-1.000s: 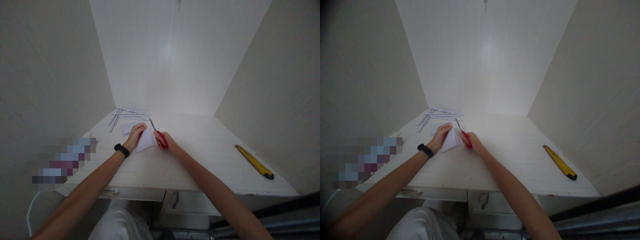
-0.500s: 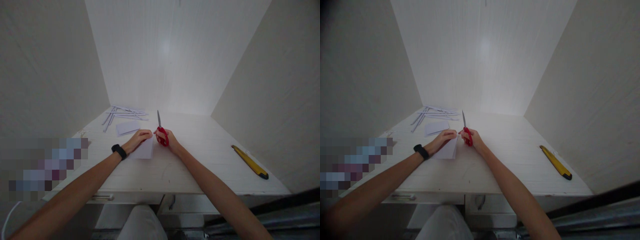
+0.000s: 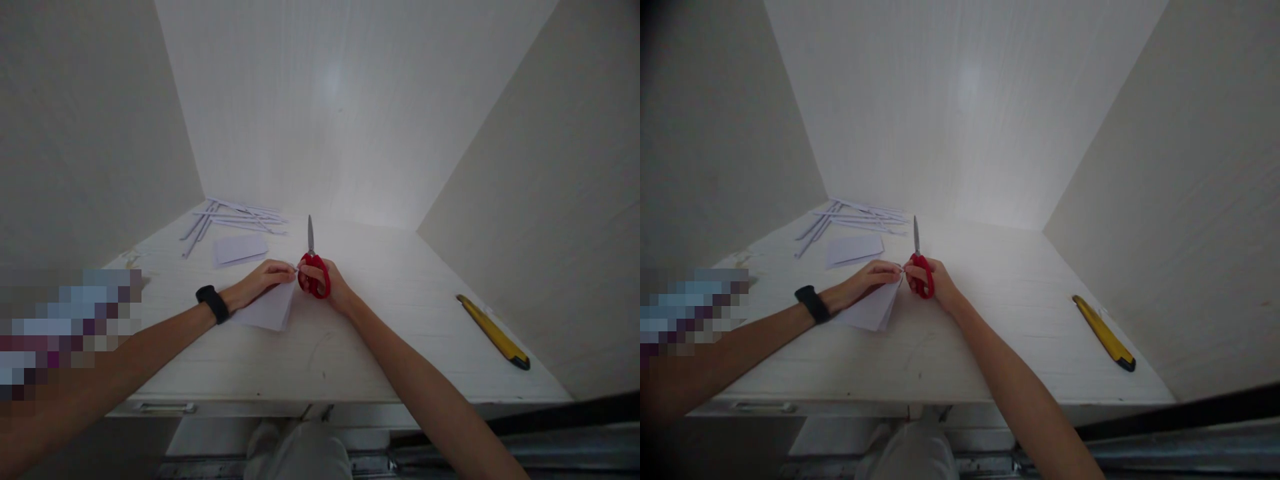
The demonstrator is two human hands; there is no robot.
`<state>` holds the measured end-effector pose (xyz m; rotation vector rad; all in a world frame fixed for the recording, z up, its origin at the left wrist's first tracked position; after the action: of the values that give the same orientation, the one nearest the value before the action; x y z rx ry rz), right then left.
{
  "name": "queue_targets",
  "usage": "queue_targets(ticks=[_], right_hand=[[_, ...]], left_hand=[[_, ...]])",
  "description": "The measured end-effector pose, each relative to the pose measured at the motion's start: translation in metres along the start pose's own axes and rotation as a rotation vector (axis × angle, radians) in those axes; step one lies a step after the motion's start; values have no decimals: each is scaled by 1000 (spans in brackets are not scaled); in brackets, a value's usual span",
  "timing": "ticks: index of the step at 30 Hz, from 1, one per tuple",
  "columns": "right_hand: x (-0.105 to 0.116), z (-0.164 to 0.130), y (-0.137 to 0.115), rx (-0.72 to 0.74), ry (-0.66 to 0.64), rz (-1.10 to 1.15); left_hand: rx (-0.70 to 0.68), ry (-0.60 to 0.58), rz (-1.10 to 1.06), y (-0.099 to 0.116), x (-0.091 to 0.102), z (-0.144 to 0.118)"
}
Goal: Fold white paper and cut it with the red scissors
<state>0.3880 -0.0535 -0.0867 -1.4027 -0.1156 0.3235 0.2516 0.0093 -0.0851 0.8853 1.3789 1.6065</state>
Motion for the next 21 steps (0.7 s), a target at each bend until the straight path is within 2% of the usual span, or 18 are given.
queue_targets(ticks=[12,21], right_hand=[[-3,3,5,-57,-82,129],[-5,2,7,-55,-63,138]], left_hand=[[88,-34,-36,6,-6,-5],[120,5,-64,6,-7,-12]])
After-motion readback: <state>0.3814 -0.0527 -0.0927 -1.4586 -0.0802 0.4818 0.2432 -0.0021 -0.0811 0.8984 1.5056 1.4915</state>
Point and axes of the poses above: each hand's wrist, its own z-axis towards the middle knuckle, its own x-axis out of the back of the hand, y = z × x, the point moved 3 cm from there along z, towards the middle knuckle, and after that the axes turned 12 degrees about -y, right-handed, at the moved point
